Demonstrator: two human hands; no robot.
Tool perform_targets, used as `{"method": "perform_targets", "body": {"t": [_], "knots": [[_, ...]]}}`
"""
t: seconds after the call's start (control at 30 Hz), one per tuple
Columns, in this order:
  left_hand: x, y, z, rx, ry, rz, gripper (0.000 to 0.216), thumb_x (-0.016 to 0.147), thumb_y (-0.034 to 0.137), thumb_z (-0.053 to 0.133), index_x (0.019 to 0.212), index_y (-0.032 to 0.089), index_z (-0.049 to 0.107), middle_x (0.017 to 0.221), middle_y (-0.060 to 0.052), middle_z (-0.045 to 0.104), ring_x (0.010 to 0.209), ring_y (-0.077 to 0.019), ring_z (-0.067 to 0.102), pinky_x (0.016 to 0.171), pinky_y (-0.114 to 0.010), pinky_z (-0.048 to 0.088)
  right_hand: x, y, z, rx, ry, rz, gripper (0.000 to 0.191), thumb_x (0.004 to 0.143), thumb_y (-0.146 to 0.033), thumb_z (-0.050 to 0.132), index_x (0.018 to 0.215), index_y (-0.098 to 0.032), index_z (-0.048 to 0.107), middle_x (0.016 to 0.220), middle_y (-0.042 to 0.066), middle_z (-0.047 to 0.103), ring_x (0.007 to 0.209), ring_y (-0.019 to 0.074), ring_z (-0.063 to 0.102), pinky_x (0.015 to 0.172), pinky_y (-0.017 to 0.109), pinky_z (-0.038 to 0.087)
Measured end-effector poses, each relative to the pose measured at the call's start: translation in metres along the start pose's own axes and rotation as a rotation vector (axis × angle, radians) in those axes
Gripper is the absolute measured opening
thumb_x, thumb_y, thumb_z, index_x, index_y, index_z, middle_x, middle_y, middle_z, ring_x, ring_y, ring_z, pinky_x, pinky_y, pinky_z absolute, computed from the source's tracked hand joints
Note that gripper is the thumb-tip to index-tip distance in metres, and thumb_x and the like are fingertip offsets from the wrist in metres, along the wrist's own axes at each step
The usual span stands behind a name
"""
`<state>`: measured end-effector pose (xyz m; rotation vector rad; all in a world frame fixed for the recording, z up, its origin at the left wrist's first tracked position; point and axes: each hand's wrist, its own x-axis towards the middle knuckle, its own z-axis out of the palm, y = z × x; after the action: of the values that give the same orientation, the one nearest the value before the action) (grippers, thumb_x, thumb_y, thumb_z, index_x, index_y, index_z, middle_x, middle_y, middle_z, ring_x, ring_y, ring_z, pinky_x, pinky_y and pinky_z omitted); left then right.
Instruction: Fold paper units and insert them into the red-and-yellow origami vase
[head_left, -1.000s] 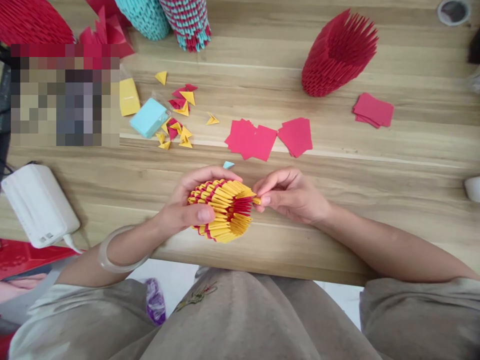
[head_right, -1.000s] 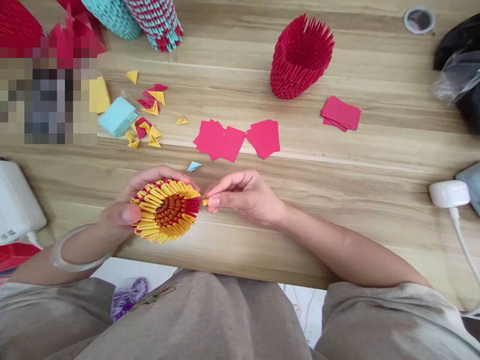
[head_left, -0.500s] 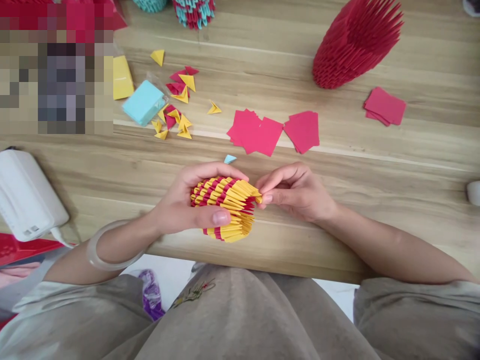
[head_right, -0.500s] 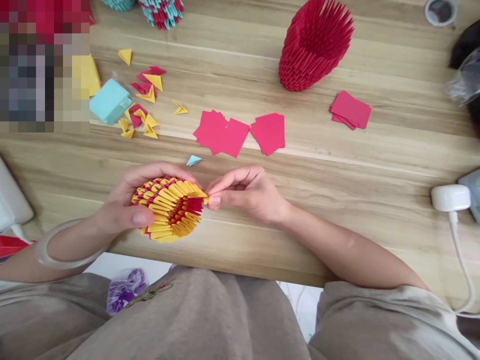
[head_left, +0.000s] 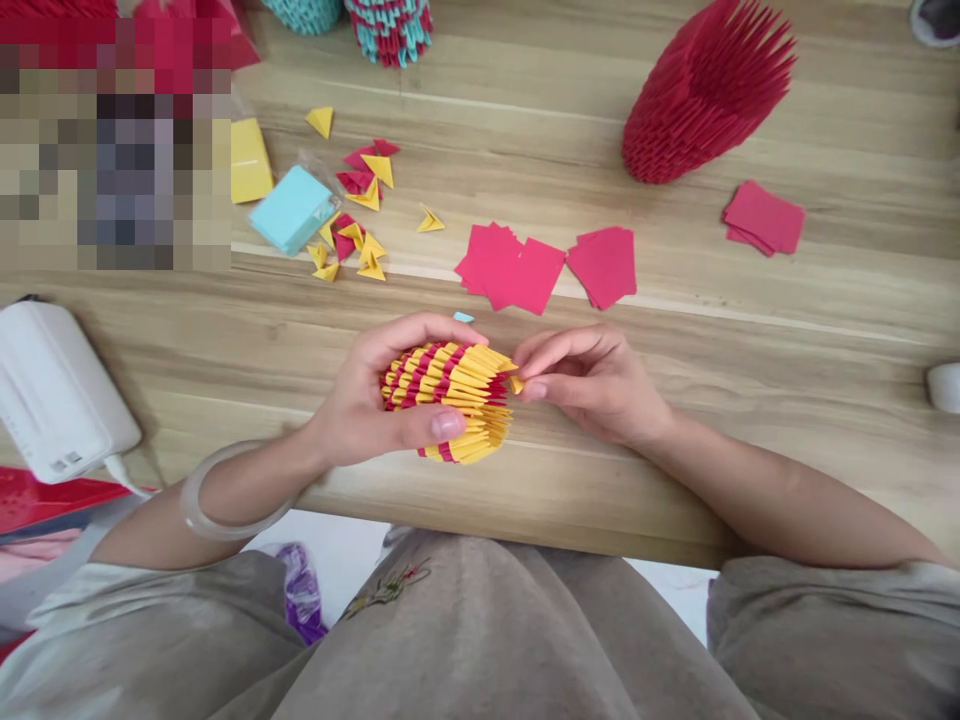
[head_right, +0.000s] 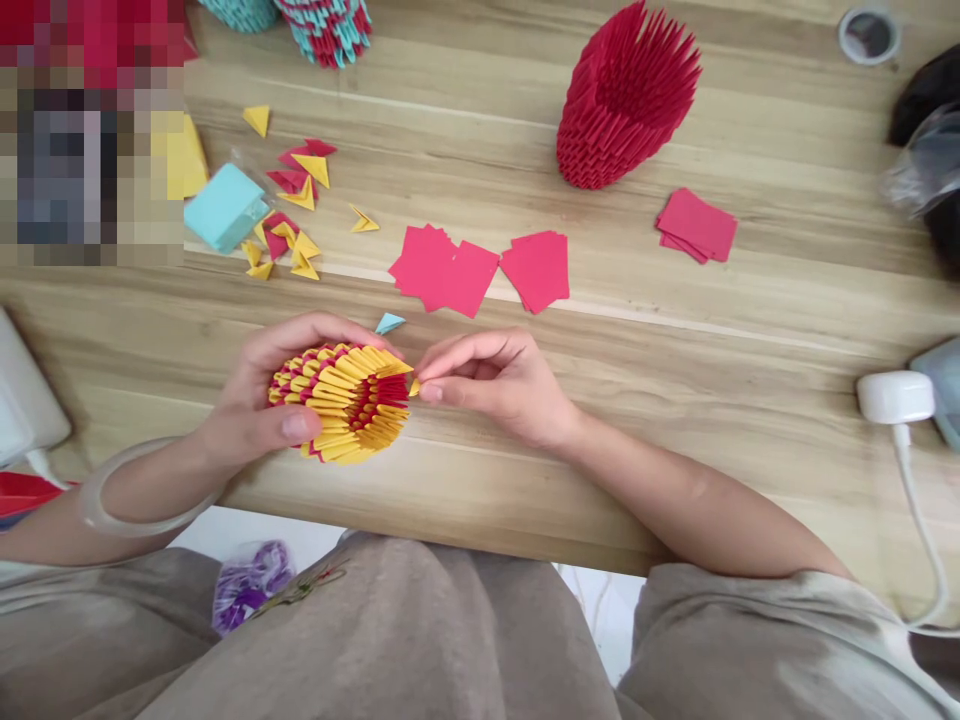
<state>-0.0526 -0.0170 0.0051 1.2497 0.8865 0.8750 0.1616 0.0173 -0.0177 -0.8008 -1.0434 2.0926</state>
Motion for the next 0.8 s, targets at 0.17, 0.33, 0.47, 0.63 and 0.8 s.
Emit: {"method": "perform_targets", "body": {"t": [0.17, 0.33, 0.47, 0.63, 0.8], "knots": [[-0.003, 0.0, 0.002, 0.01, 0.018, 0.062, 0.05, 0.068, 0.041, 0.078, 0.113, 0.026, 0.063, 0.103, -0.003, 0.072, 0.082, -0.0253, 0.071, 0.066, -0.038, 0.062, 0.0, 0.001, -0.001, 0.015, 0.047, 0.02, 0.013, 0.06, -0.015, 0.083, 0.068, -0.021, 0.074, 0.077, 0.0, 0.075, 0.072, 0.0118, 0.069, 0.071, 0.026, 0.058], [-0.003, 0.004, 0.005, 0.001, 0.058, 0.035, 0.05, 0.064, 0.04, 0.081, 0.108, 0.021, 0.066, 0.093, -0.007, 0.073, 0.078, -0.023, 0.07, 0.064, -0.031, 0.061, 0.0, 0.0, 0.0, 0.05, 0.037, 0.047, 0.013, 0.059, -0.017, 0.084, 0.065, -0.021, 0.074, 0.077, -0.001, 0.076, 0.071, 0.0116, 0.07, 0.071, 0.026, 0.059], [-0.003, 0.006, 0.006, -0.008, 0.057, 0.005, 0.049, 0.062, 0.038, 0.082, 0.107, 0.024, 0.067, 0.092, -0.006, 0.073, 0.076, -0.0235, 0.07, 0.063, -0.032, 0.061, 0.001, -0.001, 0.0, 0.043, 0.046, 0.061, 0.013, 0.057, -0.019, 0.085, 0.064, -0.022, 0.074, 0.076, 0.0, 0.076, 0.069, 0.0116, 0.07, 0.071, 0.026, 0.059], [-0.004, 0.007, 0.007, -0.002, 0.049, -0.007, 0.047, 0.063, 0.036, 0.081, 0.106, 0.024, 0.066, 0.09, -0.005, 0.072, 0.075, -0.0215, 0.069, 0.062, -0.03, 0.06, 0.001, -0.001, 0.0, 0.023, 0.045, 0.065, 0.013, 0.058, -0.019, 0.085, 0.066, -0.023, 0.074, 0.076, -0.001, 0.076, 0.07, 0.0116, 0.07, 0.07, 0.026, 0.059], [-0.003, 0.009, 0.008, 0.002, 0.054, -0.021, 0.045, 0.063, 0.036, 0.081, 0.104, 0.023, 0.067, 0.086, -0.004, 0.071, 0.07, -0.02, 0.068, 0.059, -0.029, 0.059, 0.0, -0.002, -0.002, -0.023, 0.05, 0.07, 0.013, 0.059, -0.021, 0.084, 0.067, -0.024, 0.075, 0.077, -0.001, 0.075, 0.07, 0.0116, 0.069, 0.07, 0.026, 0.058]]}}
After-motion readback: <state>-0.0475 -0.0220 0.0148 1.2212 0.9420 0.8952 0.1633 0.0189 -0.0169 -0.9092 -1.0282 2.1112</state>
